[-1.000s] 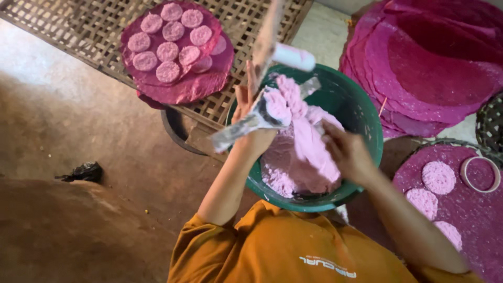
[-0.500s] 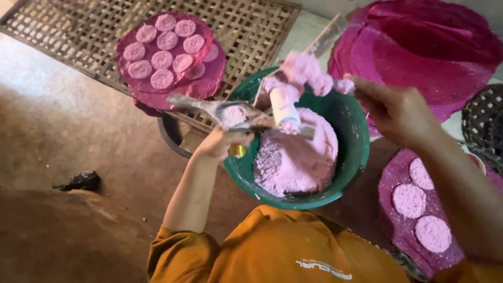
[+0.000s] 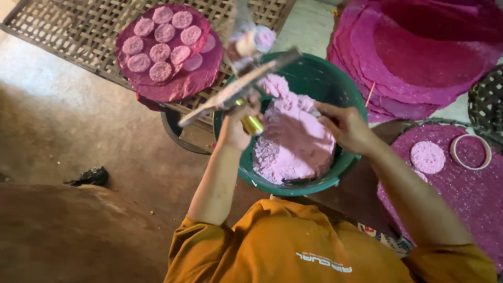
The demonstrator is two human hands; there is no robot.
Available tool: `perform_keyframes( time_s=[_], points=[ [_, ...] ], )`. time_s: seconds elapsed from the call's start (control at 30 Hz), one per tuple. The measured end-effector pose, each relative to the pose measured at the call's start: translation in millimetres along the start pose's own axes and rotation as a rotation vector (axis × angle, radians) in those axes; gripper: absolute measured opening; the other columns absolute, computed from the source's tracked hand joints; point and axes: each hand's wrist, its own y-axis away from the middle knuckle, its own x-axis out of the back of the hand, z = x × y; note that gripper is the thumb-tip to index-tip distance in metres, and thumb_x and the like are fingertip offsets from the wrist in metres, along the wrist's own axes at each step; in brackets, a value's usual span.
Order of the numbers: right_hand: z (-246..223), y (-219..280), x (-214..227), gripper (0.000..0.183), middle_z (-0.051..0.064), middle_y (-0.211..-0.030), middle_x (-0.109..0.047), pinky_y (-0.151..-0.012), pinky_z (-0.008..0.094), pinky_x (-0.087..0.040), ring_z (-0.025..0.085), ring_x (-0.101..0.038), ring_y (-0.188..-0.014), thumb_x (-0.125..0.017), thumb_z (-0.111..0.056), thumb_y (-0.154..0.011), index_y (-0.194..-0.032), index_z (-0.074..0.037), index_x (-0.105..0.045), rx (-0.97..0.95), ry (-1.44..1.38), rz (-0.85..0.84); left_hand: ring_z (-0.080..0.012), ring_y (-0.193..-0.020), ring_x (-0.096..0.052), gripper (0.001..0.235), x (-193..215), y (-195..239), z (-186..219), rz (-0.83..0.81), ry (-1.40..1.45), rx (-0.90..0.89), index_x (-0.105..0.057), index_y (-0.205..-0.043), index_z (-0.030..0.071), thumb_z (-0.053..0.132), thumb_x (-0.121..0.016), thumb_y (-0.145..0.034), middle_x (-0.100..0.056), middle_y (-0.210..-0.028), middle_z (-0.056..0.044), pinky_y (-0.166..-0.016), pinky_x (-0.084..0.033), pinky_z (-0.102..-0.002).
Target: The person prepares pink cookies by filling a hand-held extruder with pink dough from a green bucket and then pressing the dough into circular molds on a patterned surface.
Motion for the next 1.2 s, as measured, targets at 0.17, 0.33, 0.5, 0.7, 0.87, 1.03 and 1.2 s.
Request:
perform_keyframes(
  time_s=[0.17, 0.33, 0.5, 0.7, 0.87, 1.03, 1.2],
  points=[
    [-10.2, 13.8, -7.1, 0.05, 0.023, -0.113, -0.069, -0.086, 0.041, -0.053, 0.027, -0.062, -0.102, -0.051, -0.027, -0.103, -0.146, -0.003, -0.06, -0.163, 0.089, -0.184, -0.0171, -0.082, -0.061, 0.032, -5.3, 4.4, 0.4, -0.032, -0.159, -0.126, -0.061, -0.114, 0.002, 0.002, -0.067, -0.082, -0.06, -0.1, -0.005, -0.071, -0.055, -0.031],
    [-33.3, 39.3, 30.9, 0.076, 0.02, -0.16, -0.04, -0.111, 0.053, -0.046, 0.035, -0.043, -0.144, -0.051, -0.052, -0.105, -0.162, -0.011, -0.024, 0.359, -0.547, 0.09, -0.0182, -0.087, -0.061, 0.035, -92.9, 68.0, -59.4, -0.438, -0.529, 0.063, -0.061, -0.116, 0.003, 0.004, -0.069, -0.082, -0.061, -0.103, -0.006, -0.075, -0.054, -0.032],
    [-32.1, 131.0, 80.7, 0.074, 0.021, -0.152, -0.044, -0.109, 0.057, -0.05, 0.041, -0.048, -0.138, -0.057, -0.047, -0.102, -0.157, -0.018, -0.019, 0.387, -1.071, 0.295, -0.0192, -0.092, -0.061, 0.038, -164.2, 101.0, -127.2, -0.723, -0.821, 0.15, -0.061, -0.118, 0.005, 0.006, -0.072, -0.081, -0.062, -0.107, -0.007, -0.079, -0.053, -0.033],
    [-52.0, 244.4, 164.1, 0.052, 0.023, -0.143, -0.054, -0.11, 0.061, -0.052, 0.047, -0.056, -0.135, -0.057, -0.026, -0.097, -0.145, -0.02, -0.038, 0.362, -0.387, 0.231, -0.0205, -0.097, -0.061, 0.042, -191.6, 102.8, -158.7, -0.879, -0.976, 0.222, -0.062, -0.12, 0.006, 0.009, -0.075, -0.08, -0.063, -0.111, -0.007, -0.085, -0.051, -0.035],
    [-57.6, 311.6, 170.5, 0.043, 0.026, -0.141, -0.059, -0.114, 0.068, -0.05, 0.05, -0.062, -0.13, -0.057, -0.012, -0.096, -0.137, -0.02, -0.049, 0.701, 0.136, 0.135, -0.0216, -0.102, -0.061, 0.045, -219.6, 136.6, -203.6, -1.075, -1.086, 0.255, -0.062, -0.122, 0.008, 0.011, -0.077, -0.079, -0.065, -0.114, -0.008, -0.089, -0.05, -0.036],
    [-32.5, 342.4, 157.6, 0.052, 0.027, -0.145, -0.058, -0.108, 0.051, -0.056, 0.048, -0.063, -0.134, -0.06, -0.019, -0.097, -0.146, -0.017, -0.042, 0.514, 0.134, 0.255, -0.0226, -0.107, -0.062, 0.049, -257.3, 150.4, -234.5, -1.146, -1.14, 0.24, -0.062, -0.124, 0.009, 0.013, -0.08, -0.079, -0.066, -0.118, -0.009, -0.094, -0.049, -0.037],
    [13.6, 388.8, 186.4, 0.093, 0.029, -0.156, -0.035, -0.114, 0.052, -0.038, 0.042, -0.04, -0.144, -0.069, -0.02, -0.085, -0.164, -0.004, -0.022, 0.047, -0.073, 0.218, -0.0237, -0.112, -0.062, 0.052, -301.7, 118.1, -263.8, -1.232, -1.081, 0.25, -0.063, -0.126, 0.011, 0.015, -0.082, -0.078, -0.067, -0.121, -0.009, -0.098, -0.048, -0.038]
  ],
)
